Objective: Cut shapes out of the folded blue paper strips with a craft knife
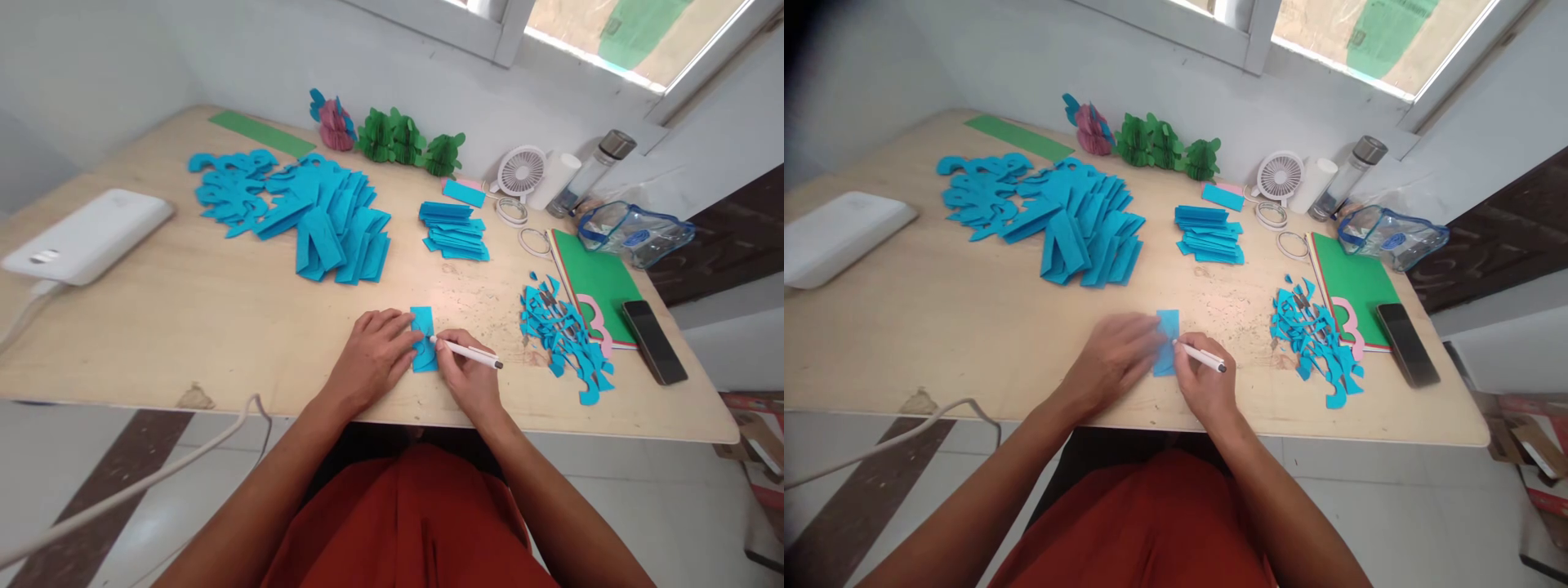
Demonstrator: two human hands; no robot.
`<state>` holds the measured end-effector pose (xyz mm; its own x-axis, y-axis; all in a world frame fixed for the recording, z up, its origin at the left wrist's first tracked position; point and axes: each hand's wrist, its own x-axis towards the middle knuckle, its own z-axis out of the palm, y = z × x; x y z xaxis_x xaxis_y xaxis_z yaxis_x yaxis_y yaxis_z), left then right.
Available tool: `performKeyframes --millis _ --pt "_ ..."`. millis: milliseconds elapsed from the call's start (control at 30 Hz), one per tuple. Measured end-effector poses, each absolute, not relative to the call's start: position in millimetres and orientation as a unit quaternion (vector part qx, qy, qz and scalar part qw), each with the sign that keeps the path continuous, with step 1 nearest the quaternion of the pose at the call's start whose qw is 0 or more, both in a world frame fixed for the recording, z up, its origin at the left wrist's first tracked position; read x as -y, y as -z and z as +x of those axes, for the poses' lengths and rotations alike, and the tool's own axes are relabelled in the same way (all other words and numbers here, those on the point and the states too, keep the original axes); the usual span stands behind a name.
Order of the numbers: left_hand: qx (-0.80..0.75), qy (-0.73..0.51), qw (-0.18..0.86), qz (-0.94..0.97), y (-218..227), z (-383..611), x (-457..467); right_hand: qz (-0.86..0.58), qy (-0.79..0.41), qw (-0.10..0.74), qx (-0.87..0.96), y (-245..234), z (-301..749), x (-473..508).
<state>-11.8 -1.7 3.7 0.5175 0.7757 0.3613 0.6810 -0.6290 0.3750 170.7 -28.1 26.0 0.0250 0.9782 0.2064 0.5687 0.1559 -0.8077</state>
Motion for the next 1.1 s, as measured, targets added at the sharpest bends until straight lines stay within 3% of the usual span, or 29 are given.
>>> performKeyframes --millis 433,1100 --pt "-0.415 -0.249 0.084 0.871 -4.2 -11.1 1.0 -0.59 -0.309 0.416 0.62 -17.2 174.4 26.6" --pt "-0.413 -0.252 0.107 0.868 -5.8 -11.0 1.4 -0.596 -0.285 0.405 0.631 -15.8 175.1 27.4"
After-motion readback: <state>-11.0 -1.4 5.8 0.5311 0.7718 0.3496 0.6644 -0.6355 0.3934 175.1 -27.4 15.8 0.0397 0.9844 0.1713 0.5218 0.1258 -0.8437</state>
